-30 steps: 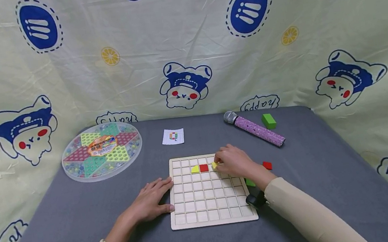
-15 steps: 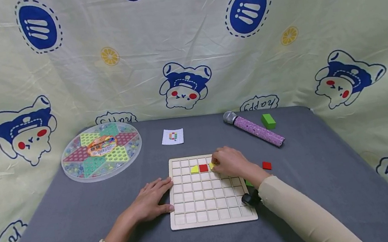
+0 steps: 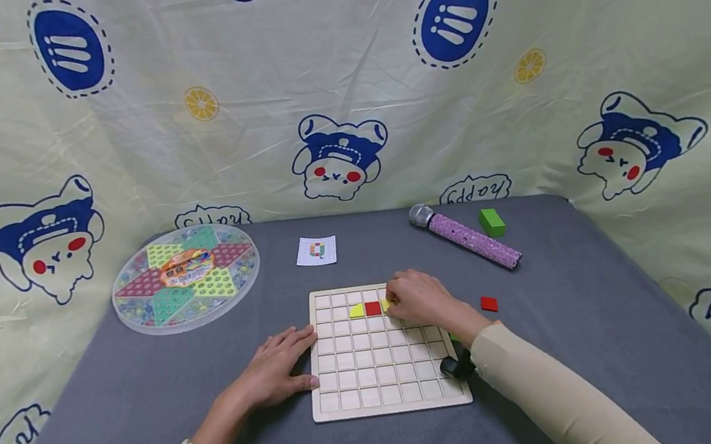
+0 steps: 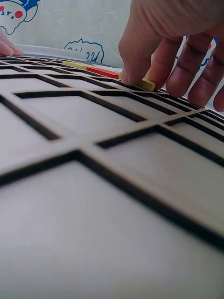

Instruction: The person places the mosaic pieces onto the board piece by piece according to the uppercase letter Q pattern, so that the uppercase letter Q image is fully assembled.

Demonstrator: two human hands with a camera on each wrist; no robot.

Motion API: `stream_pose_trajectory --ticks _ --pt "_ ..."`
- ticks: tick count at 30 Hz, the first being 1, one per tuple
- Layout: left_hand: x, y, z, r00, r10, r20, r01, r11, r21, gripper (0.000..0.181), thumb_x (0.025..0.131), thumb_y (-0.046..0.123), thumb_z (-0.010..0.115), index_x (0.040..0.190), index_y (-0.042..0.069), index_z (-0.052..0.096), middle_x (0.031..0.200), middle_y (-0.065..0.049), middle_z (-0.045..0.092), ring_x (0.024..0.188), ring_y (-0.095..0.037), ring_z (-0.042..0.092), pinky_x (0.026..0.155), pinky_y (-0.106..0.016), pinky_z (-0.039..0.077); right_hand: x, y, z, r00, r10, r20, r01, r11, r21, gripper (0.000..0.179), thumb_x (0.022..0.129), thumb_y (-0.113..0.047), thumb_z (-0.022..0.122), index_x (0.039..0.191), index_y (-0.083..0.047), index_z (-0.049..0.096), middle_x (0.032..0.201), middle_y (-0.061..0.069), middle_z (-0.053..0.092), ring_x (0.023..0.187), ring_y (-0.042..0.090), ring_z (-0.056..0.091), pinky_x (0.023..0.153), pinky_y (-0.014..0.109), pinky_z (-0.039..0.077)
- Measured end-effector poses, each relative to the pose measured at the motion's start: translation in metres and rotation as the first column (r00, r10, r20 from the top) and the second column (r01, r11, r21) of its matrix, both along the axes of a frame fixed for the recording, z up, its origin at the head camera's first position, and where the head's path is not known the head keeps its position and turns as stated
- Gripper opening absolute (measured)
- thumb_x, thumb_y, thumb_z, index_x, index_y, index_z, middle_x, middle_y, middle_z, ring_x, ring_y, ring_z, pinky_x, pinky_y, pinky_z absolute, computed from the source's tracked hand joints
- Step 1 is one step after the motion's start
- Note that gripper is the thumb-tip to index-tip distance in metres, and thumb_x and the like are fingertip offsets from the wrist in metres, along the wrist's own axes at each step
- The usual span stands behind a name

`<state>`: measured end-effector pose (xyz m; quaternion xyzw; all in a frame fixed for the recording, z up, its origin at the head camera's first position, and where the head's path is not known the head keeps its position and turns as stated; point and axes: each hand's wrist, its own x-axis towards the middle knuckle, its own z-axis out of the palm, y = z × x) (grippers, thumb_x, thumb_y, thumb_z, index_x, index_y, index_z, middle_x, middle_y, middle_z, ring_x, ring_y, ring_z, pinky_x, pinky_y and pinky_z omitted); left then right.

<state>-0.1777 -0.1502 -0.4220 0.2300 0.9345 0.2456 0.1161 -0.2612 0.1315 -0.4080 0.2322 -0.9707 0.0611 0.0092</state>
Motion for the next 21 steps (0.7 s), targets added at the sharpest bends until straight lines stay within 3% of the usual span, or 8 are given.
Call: stream_pose_trajectory --ticks 9,14,21 --pt "0.000 0.000 0.000 1.000 -0.002 0.000 0.002 1.000 -0.001 0.072 0.086 0.037 0.067 0.145 0.008 0.037 0.153 -0.009 0.033 0.143 -0.038 0.023 0.109 -0.066 0.017 0.003 0.001 0.000 1.000 -0.016 0.022 0.016 1.000 -0.003 0.015 0.082 -0.026 0.071 0.093 -0.016 0.071 0.089 -0.003 0.061 0.080 0.014 0.049 0.066 0.031 0.044" --pt "0.000 0.000 0.000 1.000 -0.001 0.003 0.001 1.000 -0.004 0.072 0.086 0.037 0.067 0.145 0.009 0.037 0.154 -0.009 0.032 0.143 -0.038 0.022 0.109 -0.066 0.017 0.007 0.007 0.007 0.999 -0.017 0.041 0.018 0.999 -0.031 0.021 0.083 -0.028 0.070 0.099 -0.015 0.071 0.094 -0.001 0.063 0.087 0.016 0.053 0.071 0.034 0.048" --pt "0.000 0.000 0.000 1.000 0.004 0.009 -0.004 1.000 -0.007 0.073 0.086 0.038 0.067 0.145 0.009 0.037 0.154 -0.008 0.032 0.144 -0.037 0.022 0.109 -0.066 0.016 0.012 0.027 0.017 1.000 -0.026 -0.001 0.026 0.998 -0.065 0.026 0.083 -0.031 0.071 0.103 -0.014 0.070 0.094 -0.001 0.063 0.091 0.018 0.055 0.073 0.037 0.049"
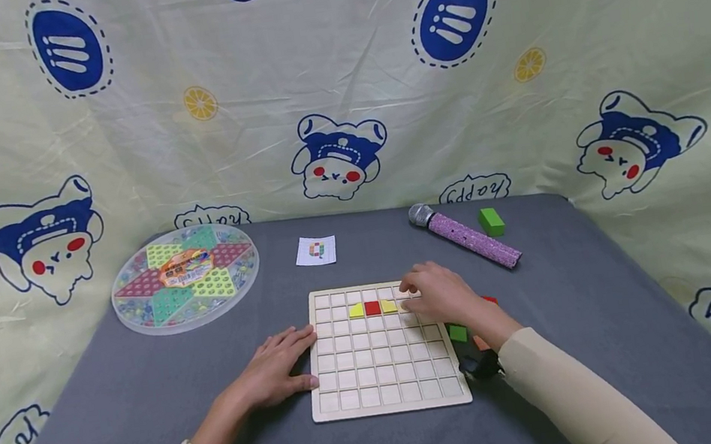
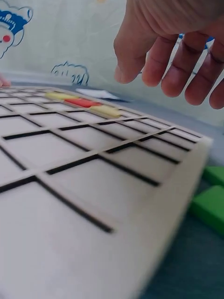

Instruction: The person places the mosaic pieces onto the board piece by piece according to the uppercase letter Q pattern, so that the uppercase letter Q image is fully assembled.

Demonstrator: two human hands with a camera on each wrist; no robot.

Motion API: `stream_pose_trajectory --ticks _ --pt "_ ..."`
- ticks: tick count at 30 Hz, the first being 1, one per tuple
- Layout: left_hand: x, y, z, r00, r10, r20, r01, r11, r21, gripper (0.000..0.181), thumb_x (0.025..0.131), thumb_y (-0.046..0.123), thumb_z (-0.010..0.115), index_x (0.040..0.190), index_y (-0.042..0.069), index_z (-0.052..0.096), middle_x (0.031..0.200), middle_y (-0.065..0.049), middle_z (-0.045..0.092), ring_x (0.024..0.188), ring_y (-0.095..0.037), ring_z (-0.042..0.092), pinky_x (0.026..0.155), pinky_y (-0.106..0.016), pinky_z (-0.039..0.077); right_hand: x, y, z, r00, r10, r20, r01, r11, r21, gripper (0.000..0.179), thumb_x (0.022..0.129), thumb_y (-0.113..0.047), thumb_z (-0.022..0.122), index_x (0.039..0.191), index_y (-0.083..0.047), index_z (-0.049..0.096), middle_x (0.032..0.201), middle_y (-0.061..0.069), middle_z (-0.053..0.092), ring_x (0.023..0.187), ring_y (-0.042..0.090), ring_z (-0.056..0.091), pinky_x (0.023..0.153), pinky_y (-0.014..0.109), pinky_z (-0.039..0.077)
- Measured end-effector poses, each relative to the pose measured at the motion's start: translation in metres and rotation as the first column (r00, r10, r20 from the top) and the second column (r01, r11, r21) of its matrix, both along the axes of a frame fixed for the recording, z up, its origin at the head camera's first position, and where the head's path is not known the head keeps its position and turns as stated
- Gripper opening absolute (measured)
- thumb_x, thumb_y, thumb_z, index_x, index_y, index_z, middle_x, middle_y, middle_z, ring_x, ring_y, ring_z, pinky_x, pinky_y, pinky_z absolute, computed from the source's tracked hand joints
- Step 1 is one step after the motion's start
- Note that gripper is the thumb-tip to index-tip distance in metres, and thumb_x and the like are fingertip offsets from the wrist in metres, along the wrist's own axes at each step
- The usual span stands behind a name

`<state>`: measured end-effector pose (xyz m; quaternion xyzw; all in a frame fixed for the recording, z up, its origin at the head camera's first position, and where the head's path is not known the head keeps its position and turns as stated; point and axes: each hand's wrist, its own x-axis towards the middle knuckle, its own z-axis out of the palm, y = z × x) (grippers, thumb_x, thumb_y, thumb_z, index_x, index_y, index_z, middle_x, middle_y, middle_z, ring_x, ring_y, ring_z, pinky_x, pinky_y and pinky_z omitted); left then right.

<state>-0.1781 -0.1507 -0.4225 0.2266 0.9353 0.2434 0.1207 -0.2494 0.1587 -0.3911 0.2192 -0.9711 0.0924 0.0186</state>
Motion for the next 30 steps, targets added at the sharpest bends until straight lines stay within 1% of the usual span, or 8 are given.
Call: stream_pose_trajectory --ticks 4,8,12,19,24,30 --pt "0.000 0.000 0.000 1.000 0.003 0.003 -0.003 1.000 0.000 0.073 0.085 0.039 0.067 0.145 0.010 0.037 0.154 -0.008 0.032 0.144 -0.037 0.021 0.109 -0.067 0.016 0.004 0.016 0.004 1.000 -0.012 -0.025 0.011 1.000 -0.022 0.028 0.083 -0.031 0.072 0.104 -0.012 0.070 0.095 0.002 0.063 0.091 0.019 0.055 0.074 0.038 0.048" --pt "0.000 0.000 0.000 1.000 0.003 0.001 -0.003 1.000 0.000 0.073 0.085 0.039 0.067 0.145 0.010 0.037 0.154 -0.008 0.032 0.144 -0.037 0.021 0.109 -0.067 0.016 0.010 0.033 0.006 0.999 -0.037 -0.031 0.036 0.998 -0.042 0.028 0.083 -0.030 0.071 0.103 -0.011 0.070 0.097 0.003 0.064 0.091 0.019 0.055 0.075 0.039 0.048" --pt "0.001 0.000 0.000 1.000 0.008 0.004 -0.008 1.000 0.001 0.073 0.085 0.039 0.067 0.145 0.010 0.037 0.154 -0.008 0.033 0.144 -0.037 0.022 0.109 -0.067 0.016 0.016 0.051 0.005 0.997 -0.066 -0.033 0.064 0.996 -0.069 0.025 0.083 -0.028 0.071 0.101 -0.011 0.070 0.096 0.003 0.064 0.090 0.020 0.055 0.075 0.040 0.048" --pt "0.001 0.001 0.001 1.000 0.010 0.005 -0.010 1.000 0.004 0.073 0.085 0.038 0.067 0.145 0.010 0.037 0.153 -0.008 0.033 0.144 -0.037 0.022 0.108 -0.067 0.017 0.023 0.083 0.000 0.993 -0.113 -0.023 0.111 0.992 -0.067 0.025 0.083 -0.028 0.071 0.101 -0.012 0.070 0.098 0.004 0.065 0.091 0.021 0.055 0.077 0.042 0.047" --pt "0.001 0.001 0.000 1.000 0.008 -0.001 -0.008 1.000 -0.003 0.073 0.085 0.038 0.067 0.145 0.009 0.037 0.153 -0.008 0.033 0.143 -0.037 0.022 0.109 -0.066 0.016 0.027 0.101 -0.005 0.992 -0.123 -0.009 0.122 0.991 -0.045 0.025 0.083 -0.027 0.071 0.101 -0.010 0.070 0.096 0.005 0.063 0.089 0.021 0.053 0.074 0.043 0.046" --pt "0.001 0.001 -0.001 1.000 0.009 0.000 -0.009 1.000 -0.008 0.073 0.085 0.038 0.067 0.145 0.010 0.037 0.153 -0.008 0.033 0.144 -0.037 0.022 0.109 -0.066 0.016 0.036 0.116 -0.010 0.995 -0.099 0.015 0.099 0.995 -0.027 0.024 0.082 -0.028 0.071 0.099 -0.010 0.070 0.094 0.005 0.063 0.089 0.023 0.054 0.075 0.045 0.046"
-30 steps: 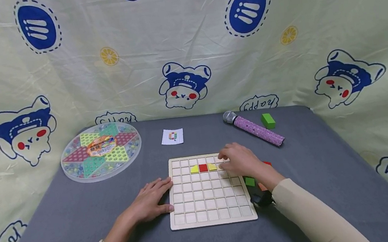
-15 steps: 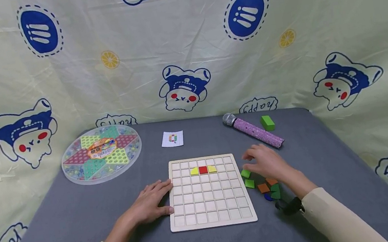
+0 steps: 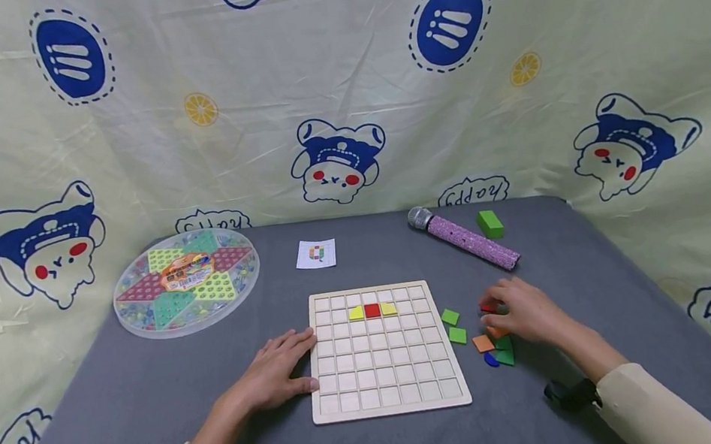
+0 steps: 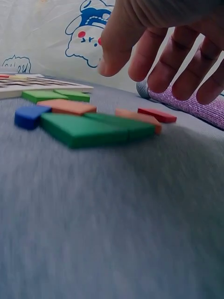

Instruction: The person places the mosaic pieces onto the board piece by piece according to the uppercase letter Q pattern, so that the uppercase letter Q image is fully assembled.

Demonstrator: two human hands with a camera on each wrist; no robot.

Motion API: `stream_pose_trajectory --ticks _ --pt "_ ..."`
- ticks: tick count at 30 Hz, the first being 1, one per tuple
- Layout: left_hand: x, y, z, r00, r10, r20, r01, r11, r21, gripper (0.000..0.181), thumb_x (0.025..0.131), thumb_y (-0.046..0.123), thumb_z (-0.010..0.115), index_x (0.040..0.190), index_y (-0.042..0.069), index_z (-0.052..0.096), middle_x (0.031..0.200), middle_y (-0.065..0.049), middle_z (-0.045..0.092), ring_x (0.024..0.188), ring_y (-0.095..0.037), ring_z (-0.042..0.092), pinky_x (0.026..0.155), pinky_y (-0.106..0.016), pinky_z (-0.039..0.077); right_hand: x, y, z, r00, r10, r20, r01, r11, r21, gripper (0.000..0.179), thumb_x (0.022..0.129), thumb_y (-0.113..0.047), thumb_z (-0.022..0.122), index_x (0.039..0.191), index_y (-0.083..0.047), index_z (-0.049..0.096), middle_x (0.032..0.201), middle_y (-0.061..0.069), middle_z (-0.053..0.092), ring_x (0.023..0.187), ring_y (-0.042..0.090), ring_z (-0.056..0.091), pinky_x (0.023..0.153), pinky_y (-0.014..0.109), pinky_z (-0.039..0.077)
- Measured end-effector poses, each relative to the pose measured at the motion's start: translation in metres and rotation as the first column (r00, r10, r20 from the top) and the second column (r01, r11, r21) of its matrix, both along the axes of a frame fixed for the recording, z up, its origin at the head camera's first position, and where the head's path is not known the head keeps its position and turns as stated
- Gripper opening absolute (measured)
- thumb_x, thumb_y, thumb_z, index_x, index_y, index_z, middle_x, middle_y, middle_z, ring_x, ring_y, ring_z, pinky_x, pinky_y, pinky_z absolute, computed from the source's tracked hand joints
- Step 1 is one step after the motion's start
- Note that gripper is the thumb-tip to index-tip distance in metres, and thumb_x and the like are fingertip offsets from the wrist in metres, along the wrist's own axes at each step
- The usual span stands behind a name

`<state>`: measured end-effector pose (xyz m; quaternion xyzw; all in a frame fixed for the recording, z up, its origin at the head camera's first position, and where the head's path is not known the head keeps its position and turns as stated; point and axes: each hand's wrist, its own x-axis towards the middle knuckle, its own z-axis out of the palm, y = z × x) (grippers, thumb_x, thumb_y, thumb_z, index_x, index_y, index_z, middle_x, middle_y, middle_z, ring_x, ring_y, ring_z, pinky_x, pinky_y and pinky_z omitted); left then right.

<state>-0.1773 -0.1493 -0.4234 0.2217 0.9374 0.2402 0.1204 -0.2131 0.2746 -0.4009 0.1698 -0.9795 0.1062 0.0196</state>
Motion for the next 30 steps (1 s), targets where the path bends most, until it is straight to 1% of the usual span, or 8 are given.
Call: stream_pose_trajectory --ticks 4,10,13,16,19,23,28,30 --pt "0.000 0.000 0.000 1.000 0.001 0.001 -0.001 1.000 -0.002 0.073 0.085 0.038 0.067 0.145 0.010 0.037 0.153 -0.007 0.033 0.144 -0.036 0.022 0.109 -0.066 0.016 0.008 0.005 -0.003 1.000 0.016 0.017 -0.016 1.000 0.007 0.025 0.081 -0.031 0.072 0.098 -0.012 0.070 0.092 0.002 0.062 0.088 0.020 0.053 0.073 0.041 0.046" --pt "0.000 0.001 0.001 1.000 0.004 0.007 -0.004 1.000 -0.009 0.073 0.085 0.039 0.067 0.145 0.010 0.037 0.153 -0.007 0.033 0.144 -0.036 0.022 0.109 -0.067 0.016 0.021 0.007 -0.008 0.998 0.059 0.002 -0.059 0.998 0.024 0.024 0.080 -0.033 0.074 0.095 -0.015 0.071 0.088 -0.003 0.059 0.085 0.016 0.049 0.070 0.034 0.042" --pt "0.000 0.002 0.001 1.000 0.009 0.007 -0.009 1.000 -0.009 0.073 0.085 0.039 0.068 0.145 0.010 0.037 0.154 -0.007 0.033 0.144 -0.036 0.022 0.109 -0.067 0.016 0.024 0.005 -0.009 0.998 0.064 0.001 -0.064 0.997 0.031 0.025 0.078 -0.035 0.075 0.094 -0.016 0.070 0.086 -0.003 0.057 0.085 0.016 0.047 0.070 0.032 0.041" --pt "0.000 0.002 0.002 1.000 0.010 0.004 -0.010 1.000 -0.005 0.073 0.084 0.038 0.068 0.145 0.010 0.038 0.153 -0.007 0.033 0.144 -0.037 0.022 0.109 -0.067 0.017 0.025 0.001 -0.010 0.998 0.057 0.003 -0.057 0.998 0.037 0.027 0.078 -0.036 0.075 0.094 -0.015 0.070 0.085 -0.003 0.057 0.086 0.017 0.047 0.069 0.031 0.040" --pt "0.000 0.001 0.002 1.000 0.007 0.001 -0.007 1.000 -0.004 0.073 0.084 0.038 0.068 0.145 0.010 0.038 0.153 -0.008 0.033 0.144 -0.037 0.022 0.108 -0.067 0.017 0.025 -0.004 -0.011 0.998 0.057 0.000 -0.057 0.997 0.042 0.028 0.078 -0.038 0.074 0.095 -0.015 0.070 0.084 -0.004 0.056 0.086 0.018 0.046 0.066 0.030 0.036" --pt "0.000 0.001 0.002 1.000 0.004 0.004 -0.004 1.000 -0.002 0.073 0.085 0.038 0.068 0.145 0.010 0.038 0.153 -0.008 0.033 0.144 -0.037 0.022 0.109 -0.067 0.016 0.024 -0.011 -0.015 0.997 0.074 -0.019 -0.073 0.996 0.049 0.030 0.079 -0.040 0.073 0.097 -0.016 0.071 0.082 -0.005 0.056 0.082 0.015 0.044 0.066 0.028 0.032" --pt "0.000 0.001 0.001 1.000 0.002 0.001 -0.002 1.000 0.001 0.073 0.084 0.038 0.068 0.145 0.010 0.038 0.153 -0.008 0.033 0.144 -0.037 0.022 0.108 -0.067 0.017 0.022 -0.017 -0.019 0.994 0.092 -0.053 -0.089 0.995 0.045 0.029 0.076 -0.038 0.076 0.095 -0.015 0.072 0.079 -0.008 0.053 0.078 0.012 0.042 0.067 0.027 0.034" --pt "0.000 0.001 0.001 1.000 0.002 0.000 -0.002 1.000 0.001 0.073 0.084 0.038 0.068 0.145 0.009 0.038 0.153 -0.008 0.033 0.144 -0.037 0.022 0.108 -0.067 0.017 0.022 -0.020 -0.020 0.993 0.096 -0.069 -0.093 0.995 0.044 0.028 0.075 -0.036 0.077 0.093 -0.015 0.072 0.079 -0.007 0.054 0.077 0.012 0.043 0.068 0.029 0.036"
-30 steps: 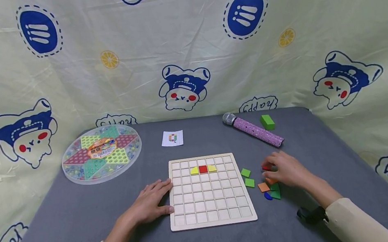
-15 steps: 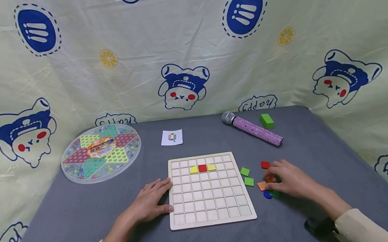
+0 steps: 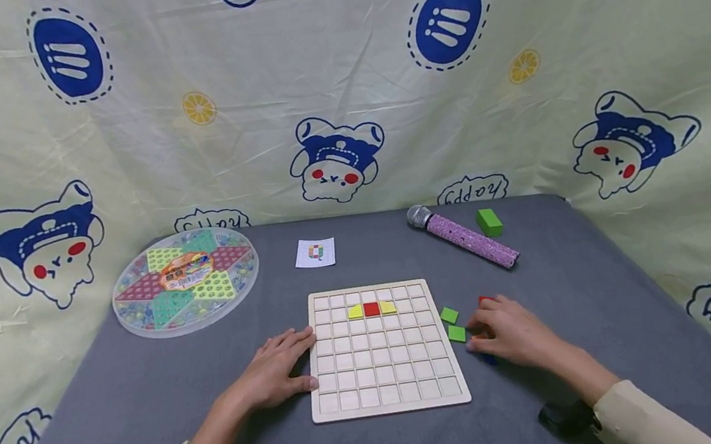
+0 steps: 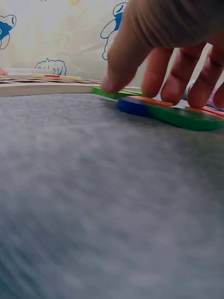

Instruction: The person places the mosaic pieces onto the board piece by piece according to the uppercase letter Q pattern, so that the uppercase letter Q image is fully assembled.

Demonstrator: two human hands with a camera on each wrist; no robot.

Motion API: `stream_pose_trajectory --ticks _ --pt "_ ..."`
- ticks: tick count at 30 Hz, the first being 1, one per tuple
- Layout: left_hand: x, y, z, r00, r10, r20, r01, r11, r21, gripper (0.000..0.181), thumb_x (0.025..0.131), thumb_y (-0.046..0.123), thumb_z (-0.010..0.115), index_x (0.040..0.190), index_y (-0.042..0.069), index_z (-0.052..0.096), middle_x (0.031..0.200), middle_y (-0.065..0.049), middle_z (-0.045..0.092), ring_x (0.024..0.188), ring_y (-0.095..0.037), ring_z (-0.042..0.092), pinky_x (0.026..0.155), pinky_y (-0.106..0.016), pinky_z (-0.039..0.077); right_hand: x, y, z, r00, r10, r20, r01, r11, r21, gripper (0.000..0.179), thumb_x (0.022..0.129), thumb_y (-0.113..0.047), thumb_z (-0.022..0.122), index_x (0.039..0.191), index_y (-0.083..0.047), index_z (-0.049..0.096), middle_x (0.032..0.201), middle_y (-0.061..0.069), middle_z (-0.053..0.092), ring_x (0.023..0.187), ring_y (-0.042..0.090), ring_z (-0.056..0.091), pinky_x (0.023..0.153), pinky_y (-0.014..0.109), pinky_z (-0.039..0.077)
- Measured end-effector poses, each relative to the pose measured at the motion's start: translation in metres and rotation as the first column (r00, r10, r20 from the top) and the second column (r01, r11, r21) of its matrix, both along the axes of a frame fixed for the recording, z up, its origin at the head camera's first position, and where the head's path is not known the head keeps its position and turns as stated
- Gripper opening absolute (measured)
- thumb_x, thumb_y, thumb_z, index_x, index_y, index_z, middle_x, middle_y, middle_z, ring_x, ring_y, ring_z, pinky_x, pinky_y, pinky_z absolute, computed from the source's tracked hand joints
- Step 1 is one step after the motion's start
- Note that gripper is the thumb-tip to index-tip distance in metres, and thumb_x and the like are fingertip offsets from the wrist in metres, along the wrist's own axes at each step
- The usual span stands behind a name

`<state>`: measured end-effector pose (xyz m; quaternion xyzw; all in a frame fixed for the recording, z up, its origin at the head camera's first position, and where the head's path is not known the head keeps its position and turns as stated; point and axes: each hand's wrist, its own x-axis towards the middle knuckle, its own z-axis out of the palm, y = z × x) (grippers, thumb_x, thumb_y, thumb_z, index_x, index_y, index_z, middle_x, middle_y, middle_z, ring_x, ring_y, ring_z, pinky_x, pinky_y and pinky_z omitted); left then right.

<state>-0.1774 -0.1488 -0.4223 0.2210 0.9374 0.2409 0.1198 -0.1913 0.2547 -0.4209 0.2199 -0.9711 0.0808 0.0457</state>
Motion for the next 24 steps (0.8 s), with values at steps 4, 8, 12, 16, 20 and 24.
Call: stream_pose_trajectory --ticks 4,8,12,16,20,24 --pt "-0.0001 0.0000 0.0002 1.000 0.000 0.003 0.000 1.000 -0.001 0.073 0.085 0.038 0.068 0.145 0.009 0.038 0.153 -0.008 0.033 0.144 -0.037 0.022 0.109 -0.067 0.016 -0.0009 -0.0034 -0.0014 1.000 -0.006 -0.014 0.006 1.000 0.002 0.027 0.075 -0.034 0.078 0.092 -0.016 0.071 0.081 -0.007 0.056 0.079 0.012 0.044 0.070 0.031 0.037" --pt "0.0001 -0.0004 0.0001 1.000 0.001 0.005 -0.001 1.000 -0.004 0.073 0.085 0.039 0.067 0.145 0.010 0.038 0.154 -0.008 0.033 0.144 -0.037 0.022 0.109 -0.067 0.017 -0.0021 -0.0059 -0.0020 1.000 -0.018 -0.007 0.018 1.000 0.008 0.025 0.076 -0.033 0.077 0.094 -0.016 0.070 0.084 -0.006 0.058 0.083 0.014 0.047 0.072 0.035 0.040" --pt "0.0002 -0.0003 0.0002 1.000 0.002 0.004 -0.002 1.000 -0.004 0.073 0.085 0.039 0.067 0.145 0.010 0.038 0.154 -0.008 0.033 0.144 -0.037 0.022 0.109 -0.067 0.017 -0.0028 -0.0078 -0.0014 1.000 -0.027 0.003 0.027 1.000 0.008 0.024 0.076 -0.031 0.077 0.093 -0.016 0.070 0.085 -0.005 0.059 0.085 0.016 0.049 0.073 0.037 0.041" --pt "0.0005 0.0001 0.0006 1.000 0.005 0.007 -0.005 1.000 0.000 0.073 0.085 0.038 0.067 0.145 0.010 0.038 0.154 -0.008 0.033 0.144 -0.037 0.022 0.109 -0.067 0.016 -0.0031 -0.0083 -0.0021 1.000 -0.023 0.000 0.023 1.000 0.001 0.022 0.077 -0.030 0.077 0.092 -0.016 0.070 0.085 -0.005 0.058 0.085 0.016 0.049 0.073 0.037 0.041" --pt "0.0009 0.0005 0.0013 1.000 0.007 0.009 -0.007 1.000 0.001 0.072 0.085 0.038 0.067 0.145 0.010 0.038 0.153 -0.008 0.033 0.144 -0.037 0.022 0.109 -0.066 0.016 -0.0030 -0.0083 -0.0029 1.000 -0.024 -0.002 0.024 1.000 0.001 0.021 0.077 -0.030 0.076 0.092 -0.016 0.070 0.085 -0.006 0.059 0.085 0.015 0.049 0.073 0.036 0.041" --pt "0.0011 0.0007 0.0014 1.000 0.006 0.008 -0.006 1.000 -0.001 0.072 0.085 0.038 0.067 0.145 0.010 0.038 0.153 -0.007 0.033 0.144 -0.037 0.022 0.109 -0.066 0.016 -0.0031 -0.0083 -0.0021 0.999 -0.036 0.006 0.036 0.999 0.011 0.020 0.078 -0.029 0.076 0.092 -0.016 0.070 0.085 -0.005 0.059 0.084 0.015 0.049 0.073 0.036 0.041"
